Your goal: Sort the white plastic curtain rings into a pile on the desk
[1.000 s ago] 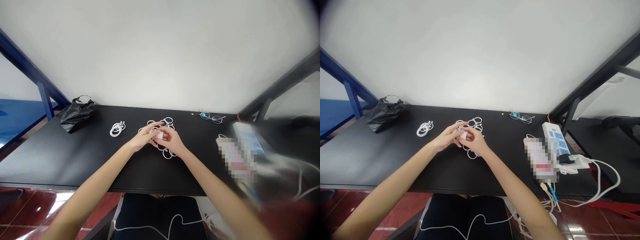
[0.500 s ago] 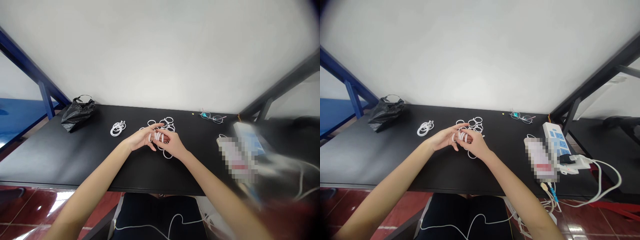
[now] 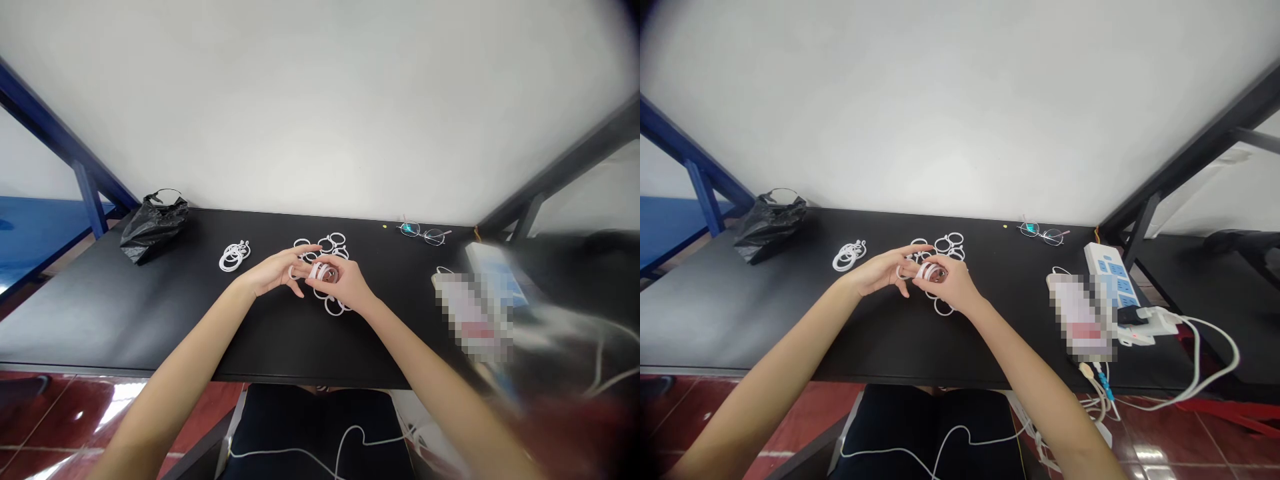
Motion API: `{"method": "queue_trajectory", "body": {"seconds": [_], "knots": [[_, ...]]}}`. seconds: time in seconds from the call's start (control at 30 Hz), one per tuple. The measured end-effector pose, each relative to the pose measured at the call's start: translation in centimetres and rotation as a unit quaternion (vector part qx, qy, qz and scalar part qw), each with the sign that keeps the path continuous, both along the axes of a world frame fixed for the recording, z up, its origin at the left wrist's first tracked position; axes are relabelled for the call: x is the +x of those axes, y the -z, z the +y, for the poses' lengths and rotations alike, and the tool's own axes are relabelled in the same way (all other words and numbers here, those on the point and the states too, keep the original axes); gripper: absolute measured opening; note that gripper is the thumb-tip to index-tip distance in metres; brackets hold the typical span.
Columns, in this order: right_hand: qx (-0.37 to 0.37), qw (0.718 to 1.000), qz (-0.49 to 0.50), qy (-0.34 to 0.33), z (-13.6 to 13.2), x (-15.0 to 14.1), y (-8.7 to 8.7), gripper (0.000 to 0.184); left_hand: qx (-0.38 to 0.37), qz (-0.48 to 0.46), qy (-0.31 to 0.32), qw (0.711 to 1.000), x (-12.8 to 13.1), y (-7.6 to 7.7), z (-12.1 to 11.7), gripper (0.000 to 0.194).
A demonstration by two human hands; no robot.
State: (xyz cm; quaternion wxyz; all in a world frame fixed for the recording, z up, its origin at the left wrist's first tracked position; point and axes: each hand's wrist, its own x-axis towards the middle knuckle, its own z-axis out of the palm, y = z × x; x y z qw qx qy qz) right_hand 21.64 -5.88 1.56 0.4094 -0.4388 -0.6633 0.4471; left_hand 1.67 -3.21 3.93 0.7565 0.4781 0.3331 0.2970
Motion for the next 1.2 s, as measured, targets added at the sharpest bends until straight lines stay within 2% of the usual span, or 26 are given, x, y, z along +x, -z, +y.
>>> {"method": "queue_trajectory", "body": {"seconds": [0.17,0.37,0.5,0.53,0.6,0.67,0.73,0.83,0.93,1.07,1.2], "knots": [[-0.007,1.000,0.016,-0.007,0.1,0.0,0.3,0.039,0.013,0.040,-0.001,0.999,0.2,-0.4,-0.1,0.051],[0.037,0.998,-0.047,-0.032,-0.4,-0.8,0.0,0.030,-0.021,-0.017,0.049,0.998,2.2,0.0,-1.2,0.049],[0.064,0.997,-0.034,-0.014,-0.1,-0.2,-0.5,0.046,-0.025,-0.038,-0.001,0.999,1.9,0.5,-0.7,0.045],[0.067,0.997,-0.026,-0.004,0.1,0.1,-0.7,0.045,-0.025,-0.052,-0.022,0.998,1.7,0.5,-0.4,0.042],[0.077,0.996,-0.053,0.017,0.4,1.0,-1.2,0.032,-0.027,-0.089,-0.047,0.995,1.1,0.5,0.0,0.038],[0.059,0.988,-0.135,-0.043,0.7,1.8,-1.7,0.027,-0.039,-0.120,-0.042,0.991,0.7,0.2,0.3,0.042],[0.050,0.966,-0.222,-0.120,0.6,2.2,-2.1,0.026,-0.054,-0.127,-0.033,0.990,0.5,0.0,0.4,0.047],[0.084,0.938,-0.301,-0.150,0.2,2.1,-2.3,0.015,-0.061,-0.118,-0.042,0.990,0.5,-0.1,0.4,0.050],[0.097,0.930,-0.320,-0.153,-0.2,1.6,-2.2,0.008,-0.060,-0.106,-0.046,0.992,0.6,0.1,0.5,0.050],[0.090,0.937,-0.306,-0.144,-0.5,1.1,-2.1,0.011,-0.047,-0.076,-0.049,0.995,0.5,0.1,0.6,0.050],[0.044,0.973,-0.210,-0.091,-0.2,1.4,-2.6,0.008,-0.021,-0.023,-0.057,0.998,0.4,-0.2,0.4,0.049]]}}
